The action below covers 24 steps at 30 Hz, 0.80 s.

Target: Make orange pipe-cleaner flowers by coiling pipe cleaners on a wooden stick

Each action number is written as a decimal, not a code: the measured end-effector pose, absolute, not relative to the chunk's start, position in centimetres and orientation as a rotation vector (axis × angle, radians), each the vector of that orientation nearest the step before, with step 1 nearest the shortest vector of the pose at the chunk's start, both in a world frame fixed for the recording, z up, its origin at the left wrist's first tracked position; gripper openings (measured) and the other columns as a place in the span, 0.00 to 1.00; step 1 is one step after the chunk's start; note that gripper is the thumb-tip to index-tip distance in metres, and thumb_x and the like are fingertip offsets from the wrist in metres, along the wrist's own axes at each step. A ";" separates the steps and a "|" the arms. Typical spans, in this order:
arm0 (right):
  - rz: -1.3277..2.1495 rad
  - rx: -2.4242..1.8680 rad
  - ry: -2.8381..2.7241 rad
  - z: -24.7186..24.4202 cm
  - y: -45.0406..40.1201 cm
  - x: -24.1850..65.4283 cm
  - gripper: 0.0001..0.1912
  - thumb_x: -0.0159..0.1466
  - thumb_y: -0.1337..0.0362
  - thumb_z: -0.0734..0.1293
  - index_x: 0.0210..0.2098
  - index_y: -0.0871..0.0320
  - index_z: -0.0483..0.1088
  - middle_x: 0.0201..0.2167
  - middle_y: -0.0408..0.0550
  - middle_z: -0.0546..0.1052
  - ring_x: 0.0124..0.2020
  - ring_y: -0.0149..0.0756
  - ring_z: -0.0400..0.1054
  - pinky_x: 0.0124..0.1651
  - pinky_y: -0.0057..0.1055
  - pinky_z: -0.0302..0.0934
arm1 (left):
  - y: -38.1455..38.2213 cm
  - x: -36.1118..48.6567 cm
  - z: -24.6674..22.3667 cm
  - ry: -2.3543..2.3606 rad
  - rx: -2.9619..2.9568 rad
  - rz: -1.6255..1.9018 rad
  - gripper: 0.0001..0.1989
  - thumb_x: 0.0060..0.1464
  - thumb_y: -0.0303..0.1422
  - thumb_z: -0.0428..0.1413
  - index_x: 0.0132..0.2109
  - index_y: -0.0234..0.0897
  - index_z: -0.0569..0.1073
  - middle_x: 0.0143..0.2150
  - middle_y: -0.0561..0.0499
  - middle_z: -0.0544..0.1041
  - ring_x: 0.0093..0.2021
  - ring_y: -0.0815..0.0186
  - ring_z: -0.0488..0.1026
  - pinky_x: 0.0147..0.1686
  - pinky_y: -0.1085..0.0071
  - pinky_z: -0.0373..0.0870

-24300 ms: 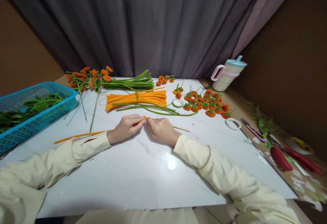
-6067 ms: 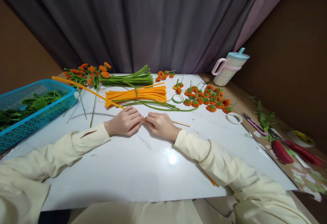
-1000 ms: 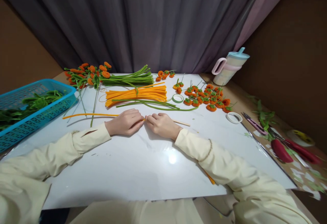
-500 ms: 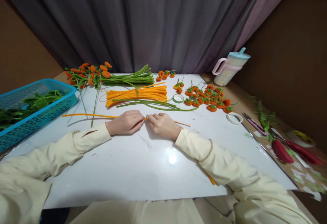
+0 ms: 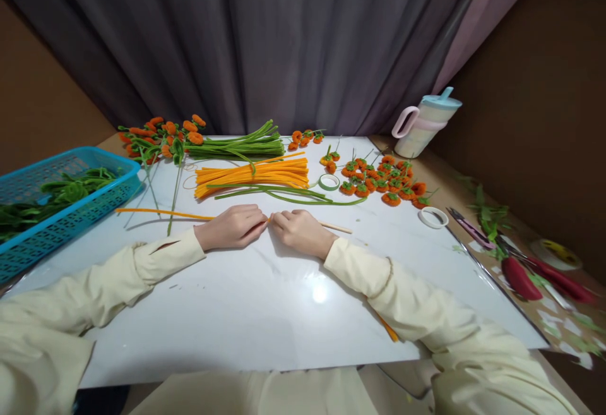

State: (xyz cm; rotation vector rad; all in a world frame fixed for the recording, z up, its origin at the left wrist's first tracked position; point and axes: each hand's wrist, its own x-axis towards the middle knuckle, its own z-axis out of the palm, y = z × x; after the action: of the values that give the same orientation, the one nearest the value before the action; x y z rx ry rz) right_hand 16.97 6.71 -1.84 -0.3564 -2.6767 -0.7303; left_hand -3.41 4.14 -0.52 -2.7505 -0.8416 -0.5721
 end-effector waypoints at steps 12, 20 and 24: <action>1.139 -0.918 -2.466 1.1 7.9 17.3 0.15 0.60 0.57 0.64 0.33 0.64 0.71 0.23 0.45 0.73 0.23 0.27 0.62 0.29 0.24 0.54 | 4.4 -3.6 -0.9 -0.915 -2.844 -0.658 0.12 0.63 0.31 0.41 0.38 0.32 0.68 0.30 0.47 0.70 0.33 0.64 0.66 0.34 0.70 0.63; 1.666 -0.852 -2.417 2.7 9.1 18.8 0.19 0.57 0.52 0.66 0.35 0.64 0.71 0.22 0.45 0.73 0.22 0.27 0.62 0.27 0.24 0.56 | 4.4 -3.6 -1.0 -0.776 -2.780 -0.608 0.11 0.62 0.28 0.42 0.42 0.31 0.68 0.33 0.45 0.73 0.34 0.63 0.68 0.34 0.69 0.65; 1.170 -0.845 -2.654 3.6 8.6 18.9 0.11 0.60 0.61 0.63 0.33 0.63 0.73 0.23 0.46 0.75 0.22 0.27 0.63 0.28 0.24 0.56 | 4.2 -3.5 -0.6 -0.802 -2.790 -0.628 0.12 0.63 0.32 0.43 0.41 0.31 0.69 0.33 0.46 0.73 0.34 0.64 0.69 0.34 0.70 0.65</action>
State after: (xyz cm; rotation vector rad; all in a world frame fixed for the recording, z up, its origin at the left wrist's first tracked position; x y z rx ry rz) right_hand 18.85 8.63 3.61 -0.8455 -2.6537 1.1700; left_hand -3.49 4.16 -0.64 -2.7899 -0.8023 -0.6283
